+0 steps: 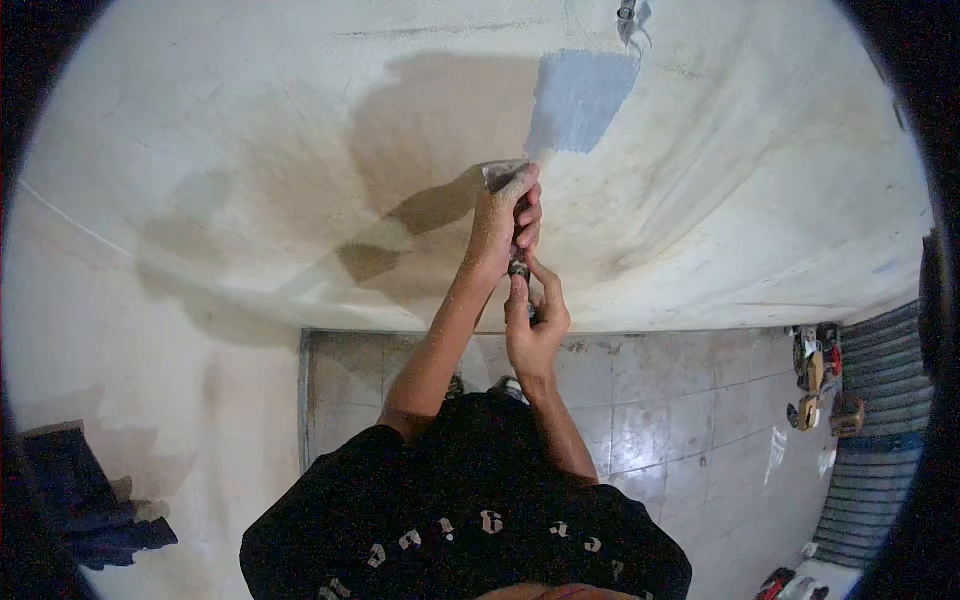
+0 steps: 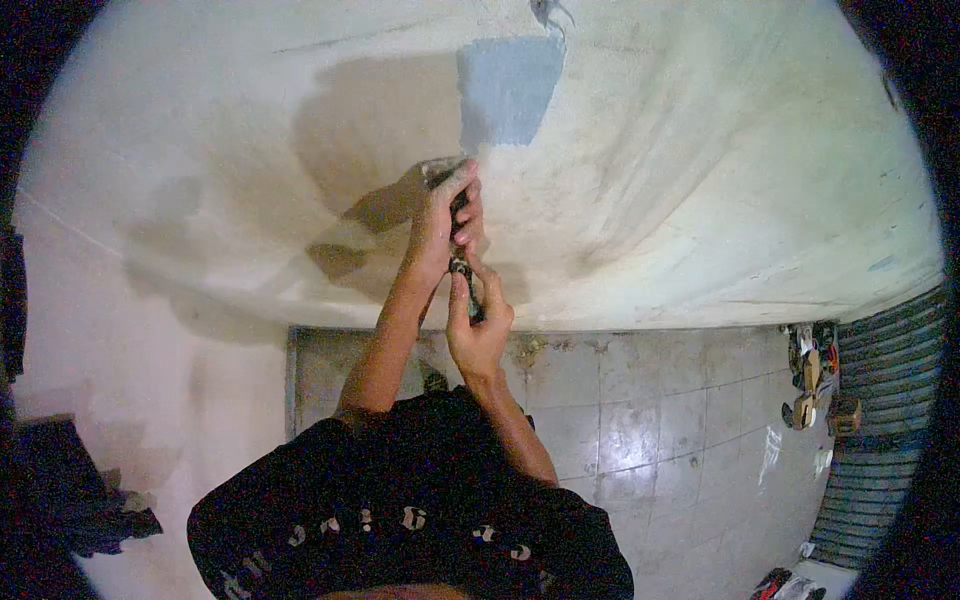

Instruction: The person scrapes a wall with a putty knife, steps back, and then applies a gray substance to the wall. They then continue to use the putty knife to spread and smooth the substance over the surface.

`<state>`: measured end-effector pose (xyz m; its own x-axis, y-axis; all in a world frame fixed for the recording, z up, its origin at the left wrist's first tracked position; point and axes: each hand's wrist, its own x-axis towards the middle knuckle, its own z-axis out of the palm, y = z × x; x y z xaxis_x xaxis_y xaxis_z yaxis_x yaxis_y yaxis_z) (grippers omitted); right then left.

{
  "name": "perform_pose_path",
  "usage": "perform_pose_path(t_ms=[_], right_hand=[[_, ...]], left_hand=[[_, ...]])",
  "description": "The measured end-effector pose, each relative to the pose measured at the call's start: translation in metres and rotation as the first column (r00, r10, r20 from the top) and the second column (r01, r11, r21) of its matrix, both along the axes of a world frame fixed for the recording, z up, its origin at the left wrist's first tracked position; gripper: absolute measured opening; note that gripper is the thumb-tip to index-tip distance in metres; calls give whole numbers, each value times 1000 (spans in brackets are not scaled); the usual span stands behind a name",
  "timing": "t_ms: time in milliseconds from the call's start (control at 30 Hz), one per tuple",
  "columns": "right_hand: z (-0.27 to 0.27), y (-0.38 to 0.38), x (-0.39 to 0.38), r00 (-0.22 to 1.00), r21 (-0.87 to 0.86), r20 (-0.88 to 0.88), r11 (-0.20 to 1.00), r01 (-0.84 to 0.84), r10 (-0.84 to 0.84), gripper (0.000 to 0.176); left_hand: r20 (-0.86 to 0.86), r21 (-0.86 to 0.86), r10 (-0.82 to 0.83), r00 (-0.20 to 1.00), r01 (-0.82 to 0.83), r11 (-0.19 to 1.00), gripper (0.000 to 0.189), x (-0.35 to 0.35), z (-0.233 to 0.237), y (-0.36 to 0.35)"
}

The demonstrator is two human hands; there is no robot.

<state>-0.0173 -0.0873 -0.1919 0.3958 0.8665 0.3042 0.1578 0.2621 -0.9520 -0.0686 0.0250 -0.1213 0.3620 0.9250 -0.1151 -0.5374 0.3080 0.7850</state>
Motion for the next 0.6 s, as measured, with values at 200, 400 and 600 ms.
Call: perform_pose_path(t_ms=[200,400,600], right_hand=[[6,0,1,1000,25,10,1000,-4,3,32],[22,5,3,999,55,-11,998,-38,38,33],[1,5,6,999,54,49,998,-23,20,33]], left_hand=[[-54,-31,14,998,-15,999,37,-1,8,-2],[-10,57,20,1000,-19,998,38,0,27,3],[-16,-3,10,1000,-10,1000,38,2,1,4]])
